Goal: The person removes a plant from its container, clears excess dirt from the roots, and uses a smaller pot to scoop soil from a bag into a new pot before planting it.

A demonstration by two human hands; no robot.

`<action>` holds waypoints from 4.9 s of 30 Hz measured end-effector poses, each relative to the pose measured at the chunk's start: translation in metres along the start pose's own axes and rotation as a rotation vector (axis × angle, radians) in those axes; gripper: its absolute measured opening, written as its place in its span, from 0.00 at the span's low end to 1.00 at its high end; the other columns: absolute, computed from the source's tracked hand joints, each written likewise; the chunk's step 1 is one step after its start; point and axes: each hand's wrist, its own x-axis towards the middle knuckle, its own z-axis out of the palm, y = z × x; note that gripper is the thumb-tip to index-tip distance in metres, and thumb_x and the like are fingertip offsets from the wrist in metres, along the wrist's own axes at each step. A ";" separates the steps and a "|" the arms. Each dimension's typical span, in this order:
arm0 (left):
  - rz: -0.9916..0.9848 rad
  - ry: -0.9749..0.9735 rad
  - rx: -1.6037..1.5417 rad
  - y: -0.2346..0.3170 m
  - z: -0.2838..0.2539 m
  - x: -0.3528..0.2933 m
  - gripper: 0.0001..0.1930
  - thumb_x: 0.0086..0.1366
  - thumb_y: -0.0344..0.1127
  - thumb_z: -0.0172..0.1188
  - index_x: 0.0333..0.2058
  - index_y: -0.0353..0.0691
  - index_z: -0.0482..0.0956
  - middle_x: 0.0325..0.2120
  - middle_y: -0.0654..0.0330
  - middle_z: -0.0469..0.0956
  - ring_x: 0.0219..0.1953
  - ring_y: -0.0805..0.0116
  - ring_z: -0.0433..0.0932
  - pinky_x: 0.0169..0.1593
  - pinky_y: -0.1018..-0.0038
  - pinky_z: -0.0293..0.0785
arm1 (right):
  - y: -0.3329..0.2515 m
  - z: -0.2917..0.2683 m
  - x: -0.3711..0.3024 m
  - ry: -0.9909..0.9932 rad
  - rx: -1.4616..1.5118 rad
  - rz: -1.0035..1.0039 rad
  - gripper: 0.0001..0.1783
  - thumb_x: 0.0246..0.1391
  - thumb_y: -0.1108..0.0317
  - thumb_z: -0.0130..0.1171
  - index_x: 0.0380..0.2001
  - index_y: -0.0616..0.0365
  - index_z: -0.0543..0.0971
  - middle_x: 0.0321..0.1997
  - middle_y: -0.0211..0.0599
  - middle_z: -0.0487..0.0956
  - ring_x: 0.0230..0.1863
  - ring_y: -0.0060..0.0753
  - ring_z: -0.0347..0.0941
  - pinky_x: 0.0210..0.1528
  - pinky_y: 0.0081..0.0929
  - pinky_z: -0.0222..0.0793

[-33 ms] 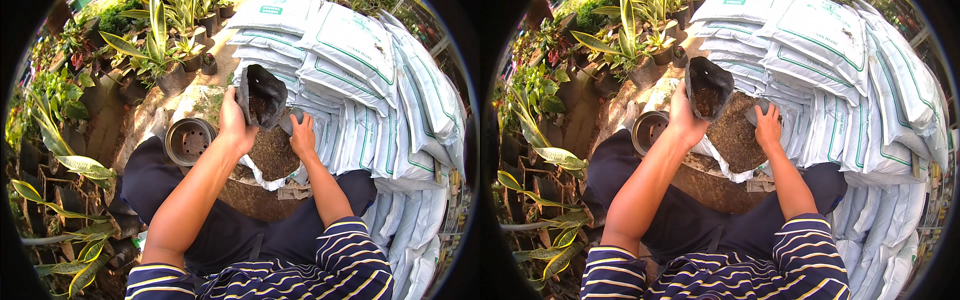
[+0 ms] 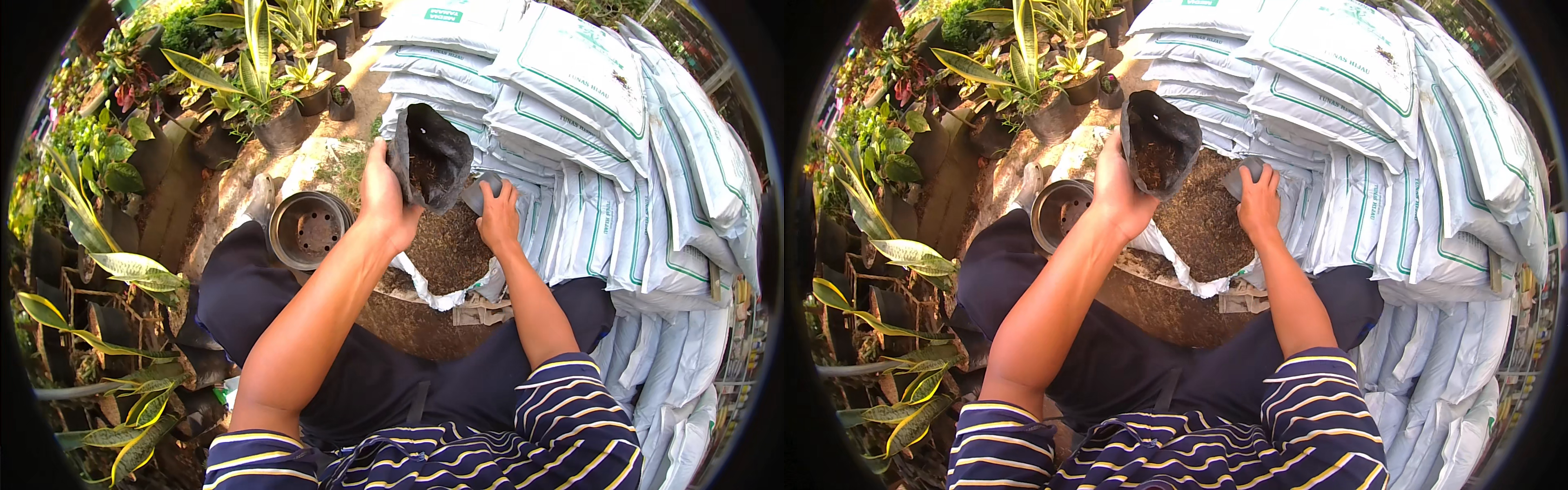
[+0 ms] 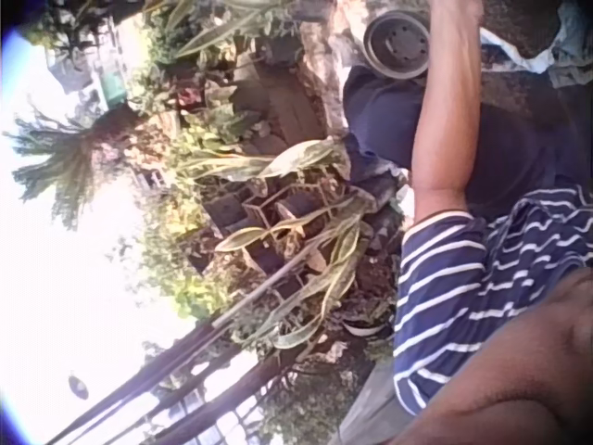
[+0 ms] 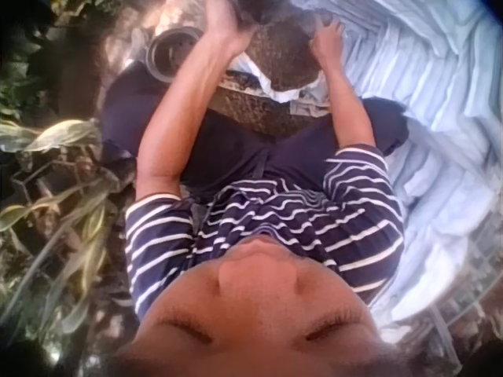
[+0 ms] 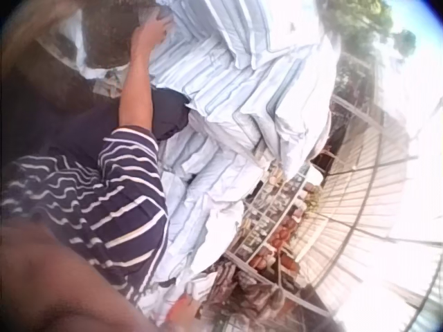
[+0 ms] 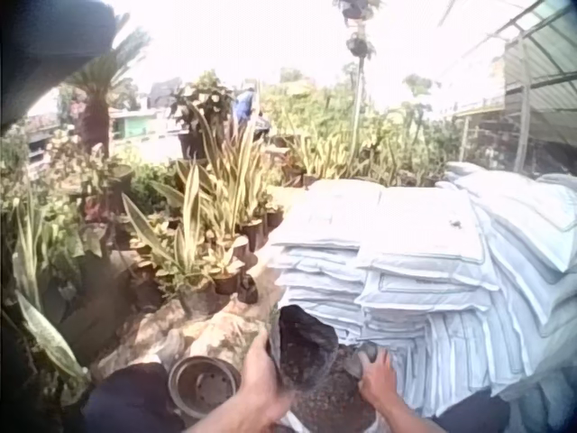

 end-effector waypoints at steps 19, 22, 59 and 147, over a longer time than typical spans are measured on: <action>-0.076 0.000 0.083 0.001 0.003 -0.005 0.27 0.79 0.59 0.37 0.55 0.46 0.78 0.53 0.61 0.81 0.55 0.66 0.77 0.61 0.61 0.70 | -0.015 -0.011 0.002 -0.164 0.098 0.027 0.44 0.36 0.73 0.80 0.60 0.46 0.72 0.63 0.45 0.64 0.68 0.58 0.61 0.61 0.49 0.77; -0.049 -0.027 0.076 0.004 0.006 -0.006 0.27 0.79 0.59 0.38 0.55 0.46 0.78 0.53 0.62 0.81 0.55 0.66 0.78 0.62 0.62 0.70 | -0.018 -0.026 0.005 -0.106 0.097 -0.012 0.44 0.35 0.72 0.81 0.59 0.46 0.73 0.63 0.45 0.64 0.66 0.59 0.61 0.61 0.49 0.76; -0.132 -0.030 0.211 -0.041 -0.007 0.000 0.20 0.78 0.55 0.44 0.50 0.52 0.81 0.47 0.64 0.84 0.47 0.63 0.82 0.50 0.61 0.81 | 0.067 -0.147 -0.002 -0.245 1.018 0.698 0.55 0.45 0.51 0.75 0.70 0.62 0.61 0.54 0.53 0.79 0.52 0.45 0.80 0.50 0.40 0.79; -0.332 -0.040 0.312 -0.080 -0.034 0.029 0.30 0.81 0.61 0.29 0.64 0.52 0.72 0.59 0.61 0.77 0.59 0.67 0.75 0.65 0.57 0.69 | -0.041 -0.184 -0.028 0.376 0.811 -0.152 0.39 0.45 0.64 0.79 0.60 0.57 0.71 0.63 0.47 0.63 0.62 0.44 0.70 0.46 0.36 0.84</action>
